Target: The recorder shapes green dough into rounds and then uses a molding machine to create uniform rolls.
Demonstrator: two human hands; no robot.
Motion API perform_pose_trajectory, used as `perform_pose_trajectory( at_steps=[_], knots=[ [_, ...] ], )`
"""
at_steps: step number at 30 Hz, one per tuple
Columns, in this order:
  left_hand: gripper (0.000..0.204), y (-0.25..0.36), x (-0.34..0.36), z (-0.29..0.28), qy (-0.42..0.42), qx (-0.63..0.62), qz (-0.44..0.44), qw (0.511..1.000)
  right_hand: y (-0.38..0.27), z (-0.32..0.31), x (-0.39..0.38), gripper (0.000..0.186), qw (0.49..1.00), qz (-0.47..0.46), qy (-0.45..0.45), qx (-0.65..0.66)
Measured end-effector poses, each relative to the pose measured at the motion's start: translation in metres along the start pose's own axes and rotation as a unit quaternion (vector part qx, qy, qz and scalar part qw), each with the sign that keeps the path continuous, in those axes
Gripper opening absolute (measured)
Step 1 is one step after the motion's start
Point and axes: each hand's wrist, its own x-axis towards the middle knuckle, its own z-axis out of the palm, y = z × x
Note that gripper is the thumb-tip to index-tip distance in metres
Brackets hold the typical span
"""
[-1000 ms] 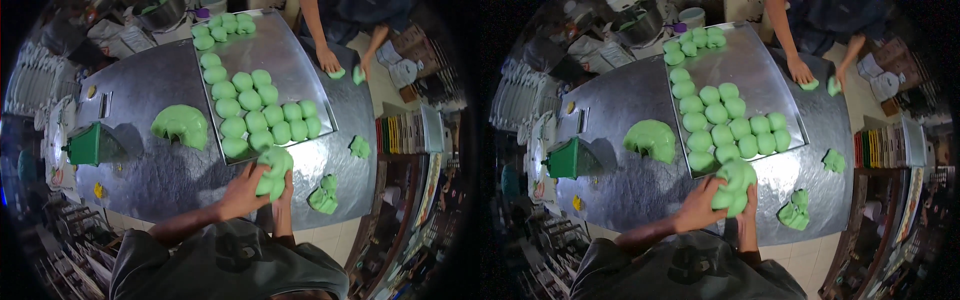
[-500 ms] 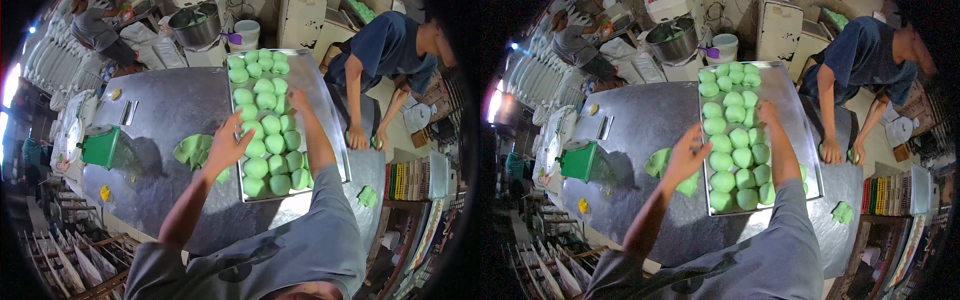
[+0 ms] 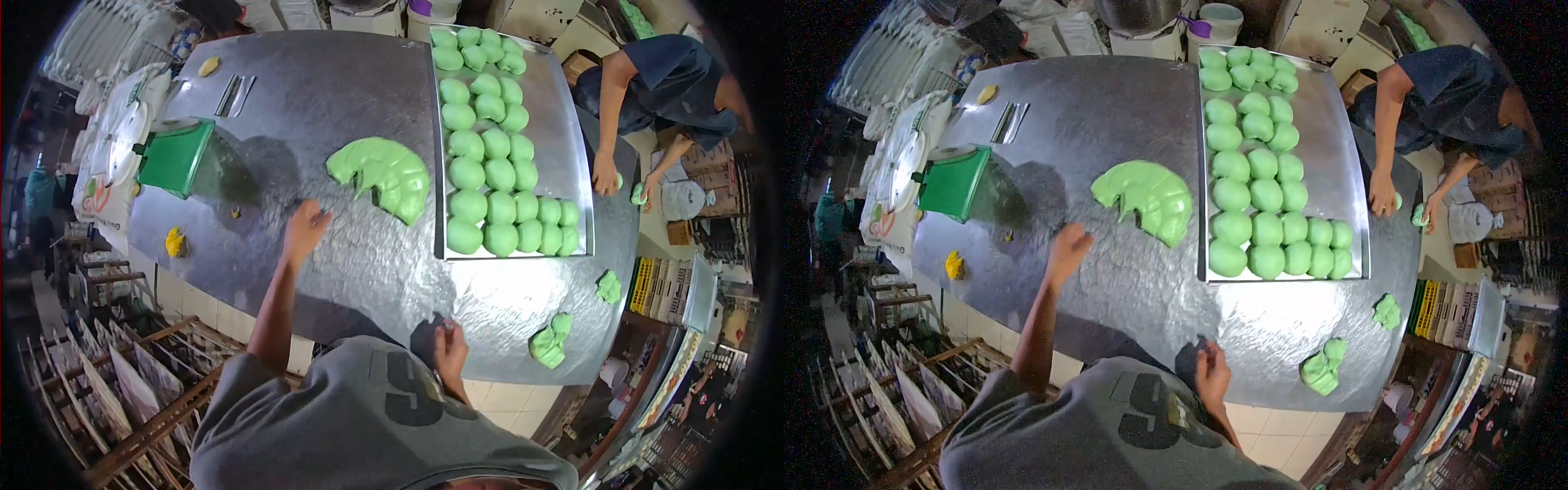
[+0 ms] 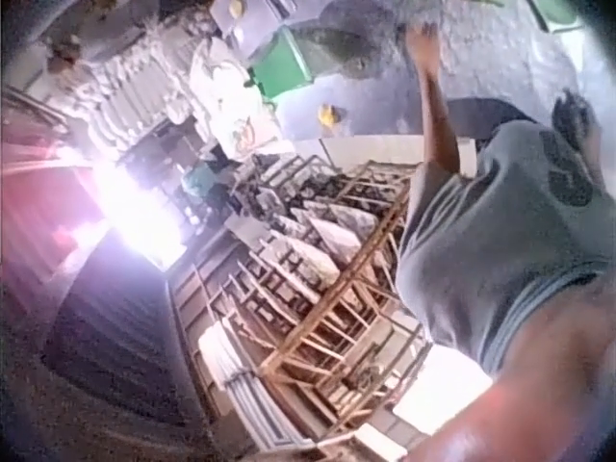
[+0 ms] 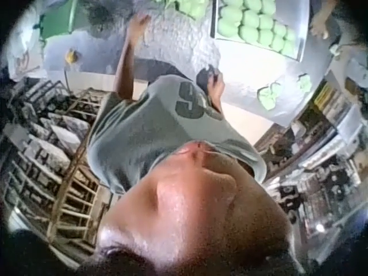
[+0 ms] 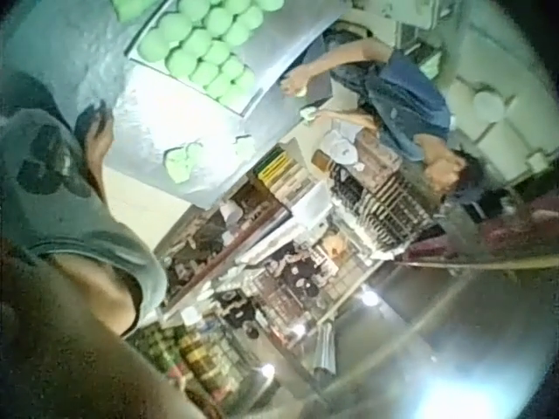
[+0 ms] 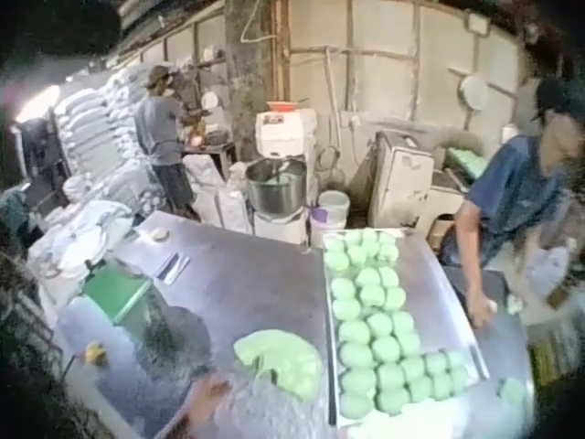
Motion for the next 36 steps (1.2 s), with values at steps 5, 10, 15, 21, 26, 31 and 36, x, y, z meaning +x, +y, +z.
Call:
perform_pose_trajectory(
  at_steps=[5, 10, 15, 21, 26, 31, 36],
  knots=[
    [0.081, 0.016, 0.098, 0.018, 0.085, 0.185, 0.221, 0.954, 0.001, 0.026, -0.051, 0.027, 0.999, -0.003, -0.032, -0.021],
    [0.079, 0.047, 0.175, 0.011, -0.257, 0.181, 0.259, 0.913, -0.012, 0.074, -0.048, 0.025, 0.992, -0.009, 0.116, -0.039],
    [0.061, 0.005, 0.116, -0.022, -0.222, 0.069, 0.246, 0.941, -0.047, 0.166, -0.033, 0.022, 0.96, -0.036, 0.258, 0.101],
    [0.039, -0.125, -0.045, -0.143, -0.195, 0.066, 0.173, 0.963, -0.134, 0.288, 0.076, 0.066, 0.97, -0.078, 0.196, 0.117],
    [0.031, -0.154, -0.107, -0.246, -0.309, 0.007, -0.009, 0.951, -0.164, 0.331, 0.121, 0.057, 0.909, -0.011, 0.338, 0.241],
    [0.025, -0.152, -0.132, -0.285, -0.235, -0.211, -0.049, 0.948, -0.153, 0.347, 0.103, 0.055, 0.922, -0.029, 0.34, 0.182],
    [0.041, -0.108, -0.102, -0.258, -0.129, 0.19, 0.256, 0.939, -0.145, 0.344, 0.104, 0.055, 0.903, -0.011, 0.392, 0.175]
  ],
)
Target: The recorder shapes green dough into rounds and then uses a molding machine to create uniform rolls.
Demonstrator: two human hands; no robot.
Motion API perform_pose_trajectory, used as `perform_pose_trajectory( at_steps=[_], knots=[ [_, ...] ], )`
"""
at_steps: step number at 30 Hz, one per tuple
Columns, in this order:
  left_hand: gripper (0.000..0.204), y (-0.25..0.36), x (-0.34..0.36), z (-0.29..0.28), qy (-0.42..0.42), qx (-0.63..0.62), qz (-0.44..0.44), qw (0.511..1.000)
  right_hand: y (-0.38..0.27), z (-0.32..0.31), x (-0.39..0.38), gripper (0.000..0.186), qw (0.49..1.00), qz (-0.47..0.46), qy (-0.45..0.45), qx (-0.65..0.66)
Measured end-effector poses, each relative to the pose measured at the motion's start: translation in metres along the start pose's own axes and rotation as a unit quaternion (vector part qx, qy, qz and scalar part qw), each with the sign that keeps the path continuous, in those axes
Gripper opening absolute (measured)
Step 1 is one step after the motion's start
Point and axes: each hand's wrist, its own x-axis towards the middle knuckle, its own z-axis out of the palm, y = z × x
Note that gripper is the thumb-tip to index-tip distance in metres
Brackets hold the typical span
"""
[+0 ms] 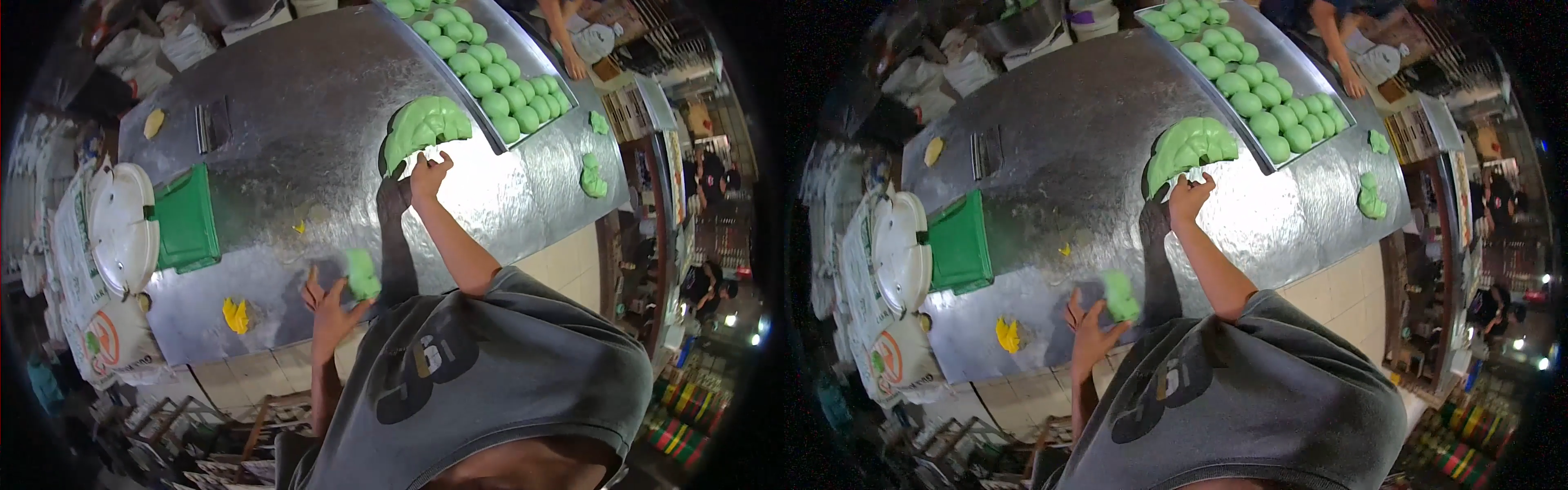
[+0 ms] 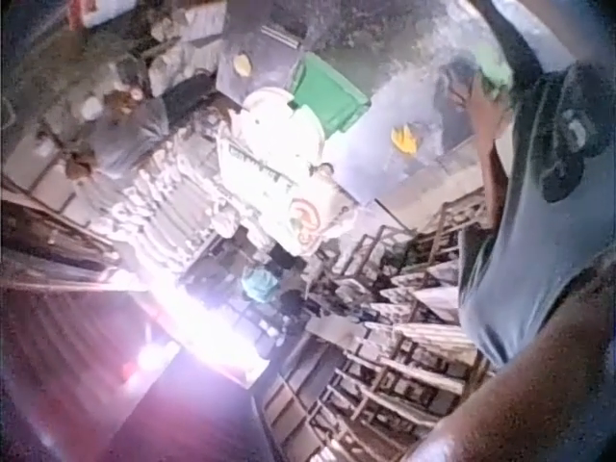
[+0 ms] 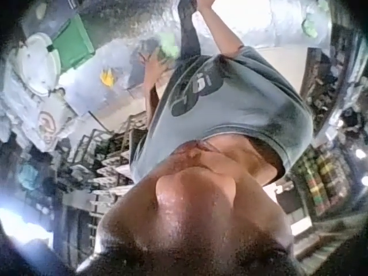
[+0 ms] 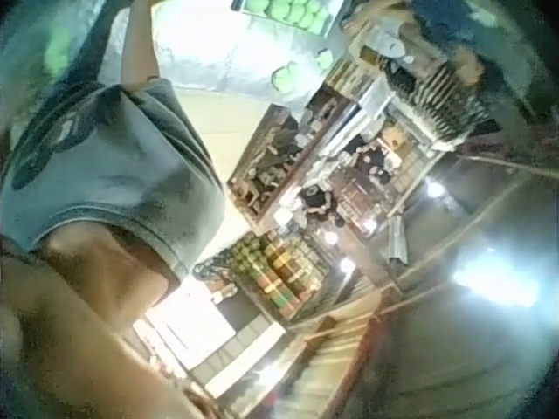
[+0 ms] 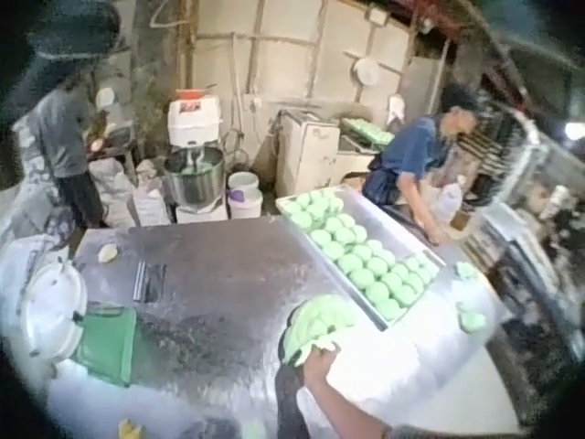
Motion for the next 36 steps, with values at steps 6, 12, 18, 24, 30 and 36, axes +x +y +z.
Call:
perform_pose_trajectory(
  at_steps=[6, 12, 18, 24, 30, 36],
  knots=[
    [0.042, 0.034, 0.112, -0.013, -0.013, -0.294, -0.027, 0.955, -0.021, 0.039, 0.038, 0.058, 0.992, -0.09, 0.046, -0.07],
    [0.047, 0.096, 0.281, 0.094, -0.19, -0.444, 0.169, 0.859, -0.015, 0.029, 0.057, 0.032, 0.995, 0.048, -0.008, 0.083],
    [0.055, 0.094, 0.343, 0.195, -0.237, -0.075, 0.277, 0.928, -0.011, -0.08, -0.007, 0.01, 0.995, -0.064, -0.079, 0.005],
    [0.04, 0.081, 0.335, 0.177, -0.104, -0.233, 0.319, 0.913, -0.115, -0.168, -0.055, 0.016, 0.989, -0.066, -0.128, -0.03],
    [0.031, 0.072, 0.253, 0.127, 0.021, -0.342, 0.07, 0.937, -0.129, -0.267, -0.036, 0.02, 0.934, -0.304, 0.001, 0.188],
    [0.053, 0.057, 0.038, 0.093, 0.024, 0.053, 0.135, 0.989, -0.015, -0.333, 0.004, 0.033, 0.969, -0.126, -0.11, -0.182]
  ],
)
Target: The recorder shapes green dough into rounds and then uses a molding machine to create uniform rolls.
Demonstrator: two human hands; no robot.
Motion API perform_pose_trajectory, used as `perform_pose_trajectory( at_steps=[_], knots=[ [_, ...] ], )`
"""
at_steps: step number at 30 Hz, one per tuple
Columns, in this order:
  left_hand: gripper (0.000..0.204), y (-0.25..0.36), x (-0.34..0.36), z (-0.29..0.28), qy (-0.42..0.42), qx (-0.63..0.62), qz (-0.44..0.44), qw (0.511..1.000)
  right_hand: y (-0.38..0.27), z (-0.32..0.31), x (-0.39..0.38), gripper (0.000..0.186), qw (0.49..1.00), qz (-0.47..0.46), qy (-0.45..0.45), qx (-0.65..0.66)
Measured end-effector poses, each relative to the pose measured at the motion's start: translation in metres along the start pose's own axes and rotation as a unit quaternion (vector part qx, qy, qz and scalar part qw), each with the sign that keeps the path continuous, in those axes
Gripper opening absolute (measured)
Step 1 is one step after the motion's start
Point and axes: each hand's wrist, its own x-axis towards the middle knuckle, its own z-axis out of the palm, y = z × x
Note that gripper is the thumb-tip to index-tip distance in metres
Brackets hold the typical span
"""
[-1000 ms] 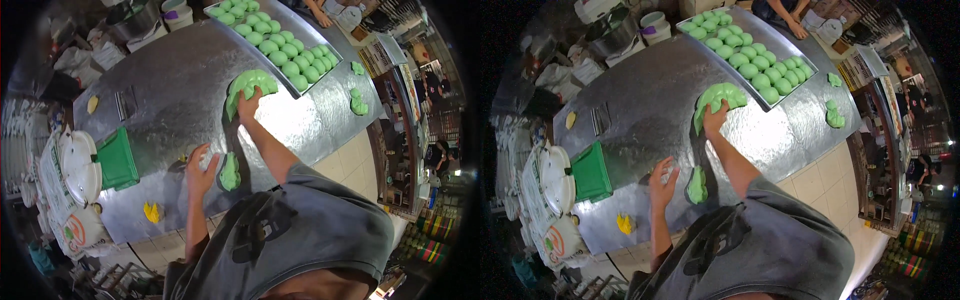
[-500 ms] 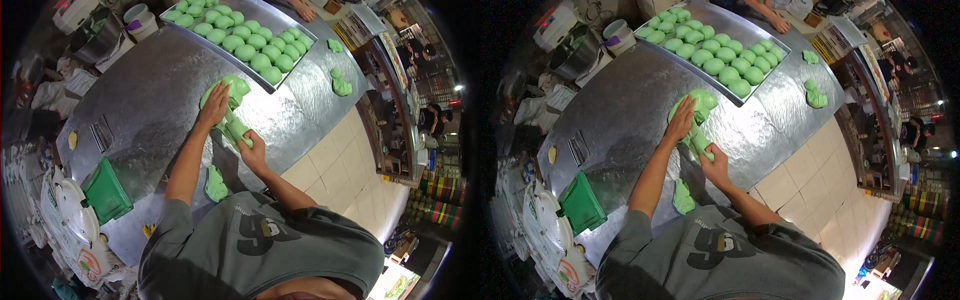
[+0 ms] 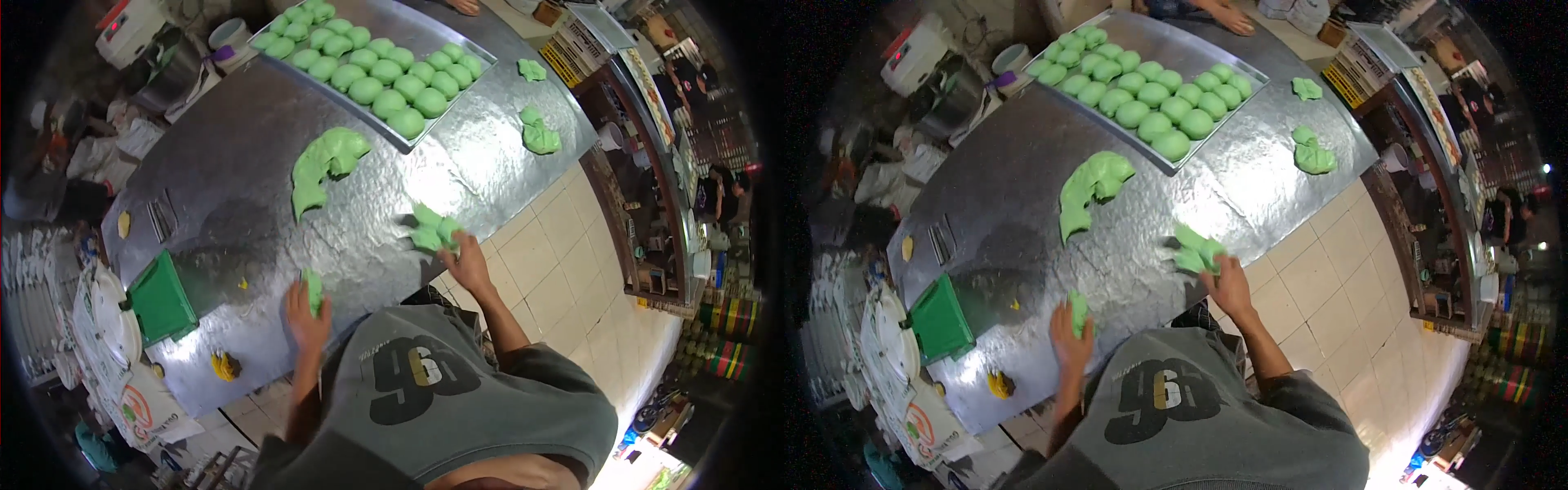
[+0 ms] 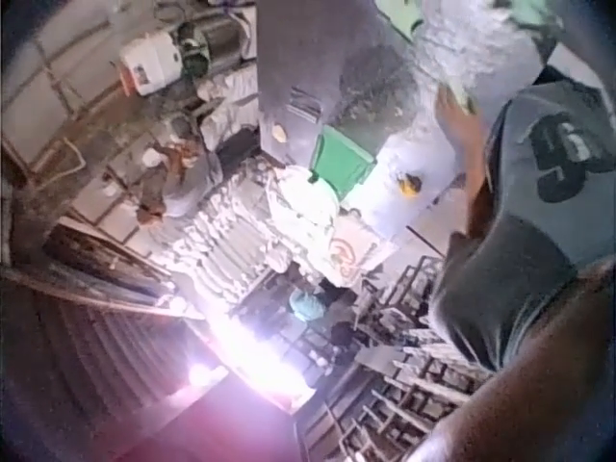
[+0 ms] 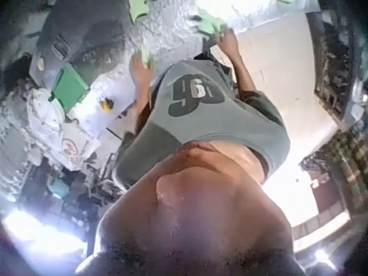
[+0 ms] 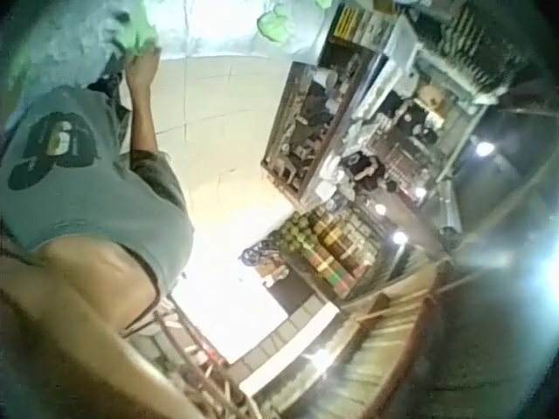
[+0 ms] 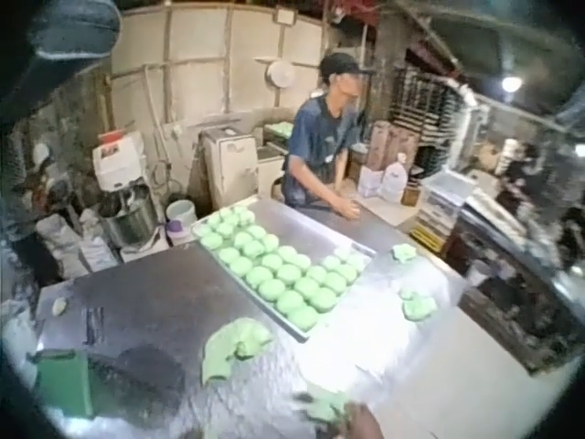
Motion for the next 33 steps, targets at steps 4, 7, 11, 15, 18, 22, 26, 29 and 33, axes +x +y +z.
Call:
perform_pose_trajectory(
  at_steps=[4, 7, 11, 15, 18, 22, 26, 29, 33],
  knots=[
    [0.063, 0.018, -0.036, 0.018, 0.021, 0.074, -0.008, 0.997, 0.05, 0.008, -0.016, 0.065, 0.996, -0.072, 0.024, -0.056],
    [0.061, 0.009, -0.004, 0.055, 0.049, 0.17, -0.027, 0.984, 0.058, 0.043, -0.008, 0.065, 0.963, -0.141, 0.011, -0.23],
    [0.039, -0.025, 0.055, 0.081, 0.05, 0.213, -0.067, 0.974, 0.049, 0.086, 0.063, 0.047, 0.935, -0.228, 0.009, -0.271],
    [0.032, -0.061, 0.12, 0.079, 0.044, 0.194, -0.123, 0.972, 0.032, 0.118, 0.164, 0.029, 0.928, -0.256, -0.122, -0.24],
    [0.035, -0.047, 0.128, 0.087, 0.194, 0.209, -0.196, 0.938, 0.028, 0.124, 0.173, 0.034, 0.927, -0.226, -0.164, -0.249],
    [0.044, 0.031, 0.059, 0.106, 0.177, 0.256, -0.125, 0.942, 0.031, 0.091, 0.097, 0.032, 0.937, -0.264, -0.033, -0.226],
    [0.047, 0.072, 0.027, 0.092, 0.023, 0.189, -0.172, 0.967, 0.023, 0.055, 0.06, 0.037, 0.92, -0.247, -0.212, -0.217],
    [0.046, 0.081, 0.001, 0.068, 0.071, 0.094, -0.213, 0.97, 0.018, 0.028, 0.055, 0.046, 0.989, -0.137, -0.03, -0.044],
    [0.055, 0.072, -0.028, 0.058, 0.0, 0.223, -0.122, 0.967, 0.034, -0.014, 0.056, 0.055, 0.926, -0.25, -0.074, -0.274]
  ],
)
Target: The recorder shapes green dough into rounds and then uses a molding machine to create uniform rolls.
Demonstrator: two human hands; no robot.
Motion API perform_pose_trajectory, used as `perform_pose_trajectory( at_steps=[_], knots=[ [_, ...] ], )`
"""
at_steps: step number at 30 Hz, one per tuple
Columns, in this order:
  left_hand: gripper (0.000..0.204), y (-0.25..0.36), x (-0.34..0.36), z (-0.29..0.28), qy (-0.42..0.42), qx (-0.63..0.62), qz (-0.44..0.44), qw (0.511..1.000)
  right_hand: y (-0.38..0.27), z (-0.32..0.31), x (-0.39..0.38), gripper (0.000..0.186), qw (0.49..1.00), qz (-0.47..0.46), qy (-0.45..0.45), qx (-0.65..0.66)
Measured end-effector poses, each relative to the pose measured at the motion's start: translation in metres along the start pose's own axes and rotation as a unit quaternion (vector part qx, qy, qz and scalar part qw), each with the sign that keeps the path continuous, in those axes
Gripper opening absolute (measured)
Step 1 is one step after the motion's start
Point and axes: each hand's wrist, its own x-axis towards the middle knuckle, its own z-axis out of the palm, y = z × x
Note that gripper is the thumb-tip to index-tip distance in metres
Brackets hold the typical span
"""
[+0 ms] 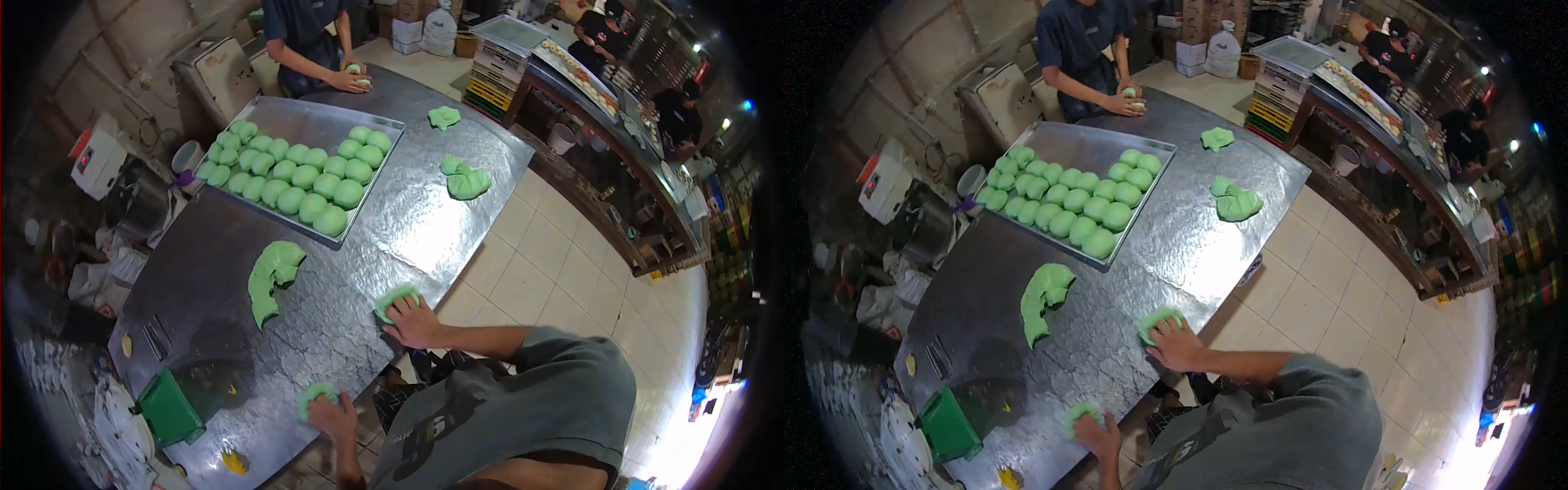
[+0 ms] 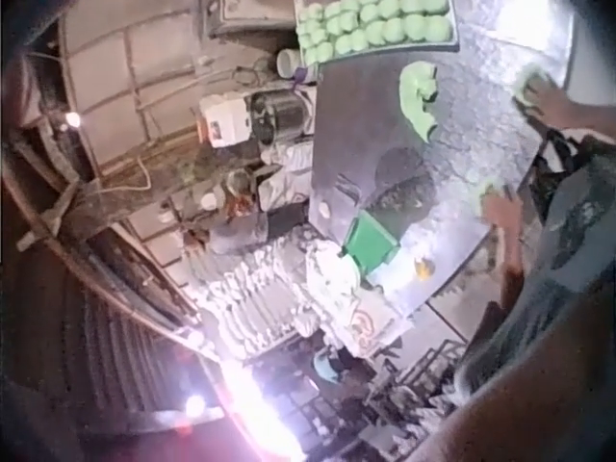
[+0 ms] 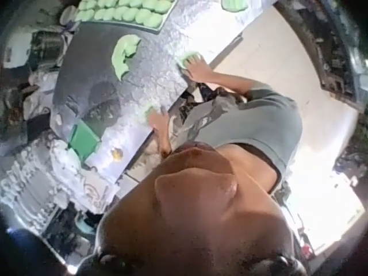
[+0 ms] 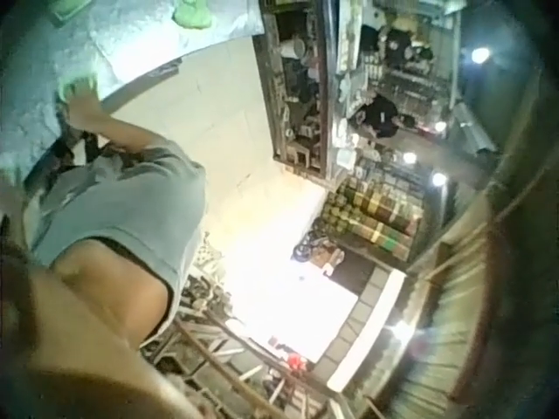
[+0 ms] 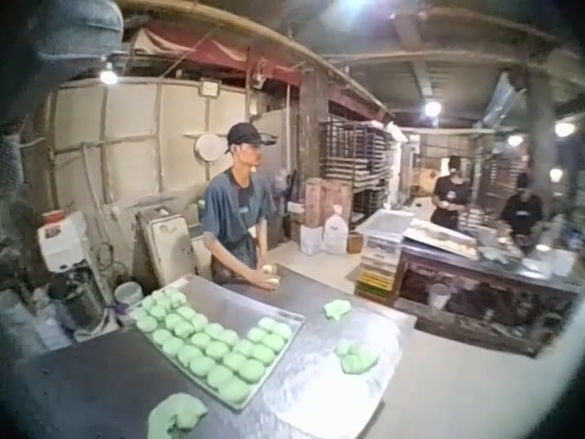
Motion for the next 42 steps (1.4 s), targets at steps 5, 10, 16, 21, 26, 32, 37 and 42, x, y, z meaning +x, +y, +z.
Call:
perform_pose_trajectory(
  at_steps=[5, 10, 16, 21, 26, 32, 37, 42],
  knots=[
    [0.053, -0.043, 0.076, 0.026, 0.14, 0.014, -0.041, 0.989, 0.049, 0.024, 0.077, 0.055, 0.993, 0.052, -0.104, 0.013],
    [0.042, 0.002, 0.054, 0.038, 0.08, -0.115, -0.094, 0.986, 0.007, 0.068, 0.031, 0.042, 0.997, 0.058, -0.044, 0.036],
    [0.041, -0.029, 0.03, 0.026, -0.118, -0.419, -0.04, 0.9, 0.035, 0.081, 0.003, 0.044, 0.845, 0.117, -0.051, 0.52],
    [0.046, -0.111, 0.087, 0.049, 0.115, 0.148, 0.176, 0.966, 0.107, 0.071, 0.079, 0.043, 0.983, 0.049, -0.088, -0.153],
    [0.041, -0.013, 0.036, 0.057, 0.198, -0.173, -0.051, 0.963, 0.034, 0.053, 0.02, 0.02, 0.968, 0.098, 0.203, 0.114],
    [0.047, 0.045, -0.018, 0.024, -0.173, -0.134, -0.065, 0.974, -0.002, 0.036, -0.016, 0.039, 0.958, 0.082, -0.215, 0.173],
    [0.053, 0.022, 0.003, 0.018, 0.079, -0.247, -0.111, 0.959, 0.012, 0.009, -0.001, 0.047, 0.983, -0.019, 0.172, 0.055],
    [0.053, 0.042, 0.037, 0.026, -0.162, -0.1, -0.203, 0.96, 0.015, 0.009, 0.023, 0.045, 0.96, 0.031, -0.246, 0.127]
  ],
)
